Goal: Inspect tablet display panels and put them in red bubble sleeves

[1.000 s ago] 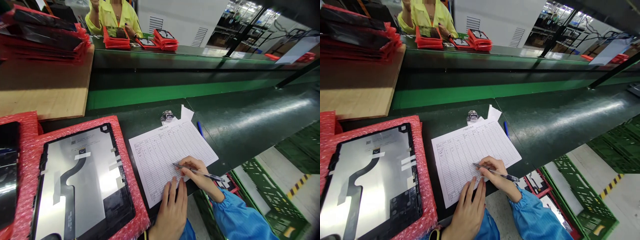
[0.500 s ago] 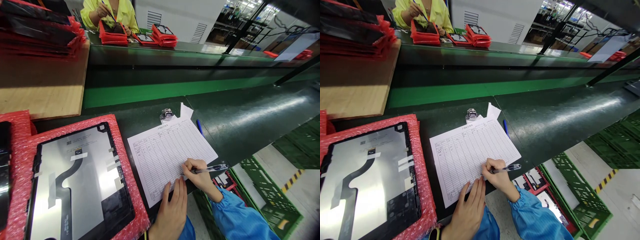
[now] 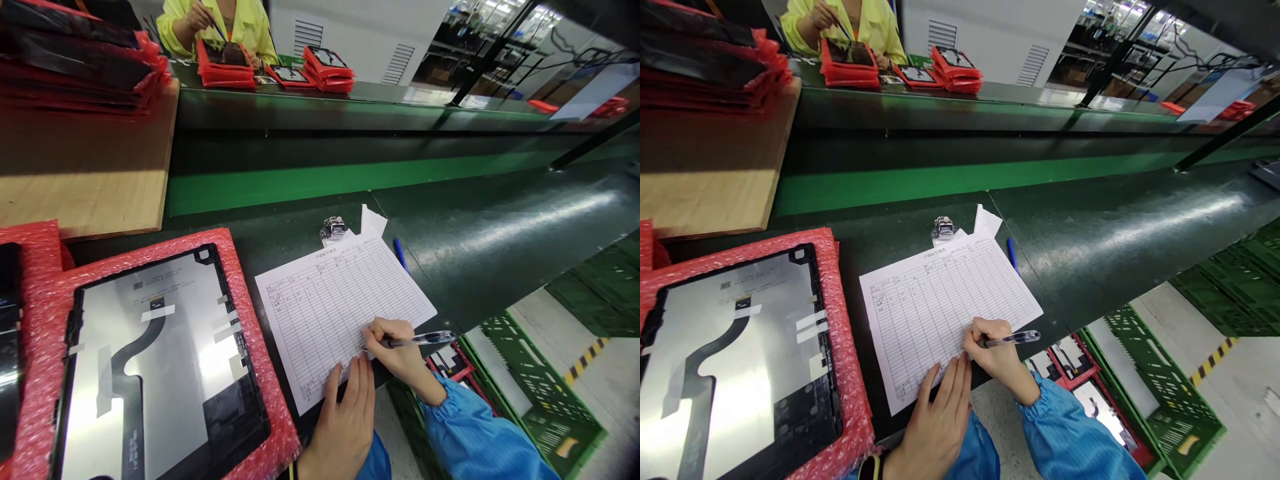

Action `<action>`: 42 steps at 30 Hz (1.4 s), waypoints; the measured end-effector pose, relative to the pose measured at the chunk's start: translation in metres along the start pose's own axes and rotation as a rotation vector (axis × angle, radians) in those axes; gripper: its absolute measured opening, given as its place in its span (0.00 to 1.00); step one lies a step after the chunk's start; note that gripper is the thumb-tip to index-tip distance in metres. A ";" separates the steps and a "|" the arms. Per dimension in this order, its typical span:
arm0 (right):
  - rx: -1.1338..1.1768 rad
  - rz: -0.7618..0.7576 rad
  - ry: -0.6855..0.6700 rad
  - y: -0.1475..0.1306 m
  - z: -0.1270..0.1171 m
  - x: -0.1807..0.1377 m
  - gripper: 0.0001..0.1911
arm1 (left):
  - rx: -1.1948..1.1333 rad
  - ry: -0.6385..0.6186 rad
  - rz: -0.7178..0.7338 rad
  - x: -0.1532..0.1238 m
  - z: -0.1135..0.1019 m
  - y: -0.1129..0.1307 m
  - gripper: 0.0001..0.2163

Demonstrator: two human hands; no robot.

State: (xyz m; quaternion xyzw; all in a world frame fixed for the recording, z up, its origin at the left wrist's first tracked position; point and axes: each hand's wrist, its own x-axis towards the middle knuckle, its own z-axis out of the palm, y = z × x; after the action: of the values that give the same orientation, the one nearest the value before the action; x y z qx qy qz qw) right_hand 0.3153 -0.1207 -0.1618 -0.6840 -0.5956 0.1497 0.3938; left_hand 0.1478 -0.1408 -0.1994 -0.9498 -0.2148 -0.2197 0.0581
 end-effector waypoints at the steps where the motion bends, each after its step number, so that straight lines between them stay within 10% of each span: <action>1: 0.000 0.000 0.003 0.000 0.000 0.000 0.20 | -0.002 0.001 0.000 0.000 0.000 0.000 0.20; 22: 0.245 0.195 0.043 0.001 0.001 0.000 0.22 | -0.009 0.009 -0.004 0.000 0.001 0.000 0.19; 33: 0.741 0.372 0.401 0.010 -0.008 0.003 0.24 | 0.018 0.008 -0.013 0.001 0.001 0.000 0.19; 42: 0.839 0.415 0.428 0.007 -0.008 0.004 0.24 | -0.006 0.016 -0.022 0.000 0.000 -0.001 0.19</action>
State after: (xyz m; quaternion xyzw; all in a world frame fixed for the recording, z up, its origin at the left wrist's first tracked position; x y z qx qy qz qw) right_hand 0.3262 -0.1201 -0.1605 -0.5861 -0.2421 0.3074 0.7094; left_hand 0.1476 -0.1401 -0.1989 -0.9458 -0.2243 -0.2285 0.0543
